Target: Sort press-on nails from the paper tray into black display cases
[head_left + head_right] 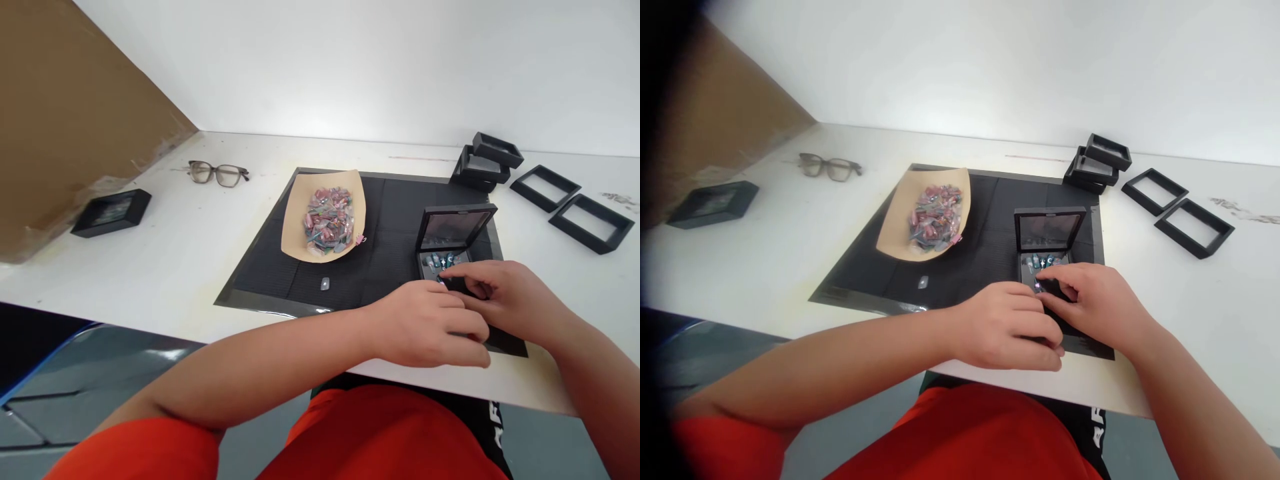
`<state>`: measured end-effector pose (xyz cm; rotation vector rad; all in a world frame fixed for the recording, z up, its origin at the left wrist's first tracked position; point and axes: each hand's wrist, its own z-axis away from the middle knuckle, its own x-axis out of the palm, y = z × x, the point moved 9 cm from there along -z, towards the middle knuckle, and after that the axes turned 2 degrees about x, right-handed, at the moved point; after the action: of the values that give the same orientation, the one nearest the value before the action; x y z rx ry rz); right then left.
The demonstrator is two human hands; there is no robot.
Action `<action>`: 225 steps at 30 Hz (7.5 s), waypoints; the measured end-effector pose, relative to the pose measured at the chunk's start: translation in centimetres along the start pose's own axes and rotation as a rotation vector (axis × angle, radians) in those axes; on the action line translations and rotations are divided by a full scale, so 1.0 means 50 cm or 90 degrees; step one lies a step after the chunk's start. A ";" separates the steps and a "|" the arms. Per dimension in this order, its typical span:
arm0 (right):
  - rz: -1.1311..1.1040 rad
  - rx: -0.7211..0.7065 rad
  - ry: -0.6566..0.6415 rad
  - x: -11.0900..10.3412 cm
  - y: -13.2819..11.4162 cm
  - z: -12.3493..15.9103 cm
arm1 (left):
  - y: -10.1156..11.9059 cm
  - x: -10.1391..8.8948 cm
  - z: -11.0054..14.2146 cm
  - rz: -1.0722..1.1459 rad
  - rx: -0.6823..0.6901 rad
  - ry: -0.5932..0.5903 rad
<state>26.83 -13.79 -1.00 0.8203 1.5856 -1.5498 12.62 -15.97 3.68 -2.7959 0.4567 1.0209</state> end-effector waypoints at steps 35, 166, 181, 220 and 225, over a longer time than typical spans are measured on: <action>0.031 0.107 0.135 -0.063 0.019 0.012 | -0.292 -0.270 0.296 -0.179 -0.632 -0.384; -0.037 0.002 -0.091 -0.008 0.024 0.014 | -0.101 0.003 0.121 0.023 -0.514 -0.289; -0.047 0.037 -0.096 -0.001 0.031 0.014 | -0.093 0.017 0.123 -0.045 -0.482 -0.376; -0.039 0.021 -0.094 -0.002 0.026 0.014 | -0.080 0.025 0.117 -0.034 -0.453 -0.395; -0.040 0.011 -0.091 -0.005 0.026 0.011 | -0.073 0.033 0.116 -0.044 -0.432 -0.417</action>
<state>28.14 -14.27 -1.42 0.6597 1.5094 -1.6311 11.47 -11.63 -1.77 -2.6638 -0.0979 2.2912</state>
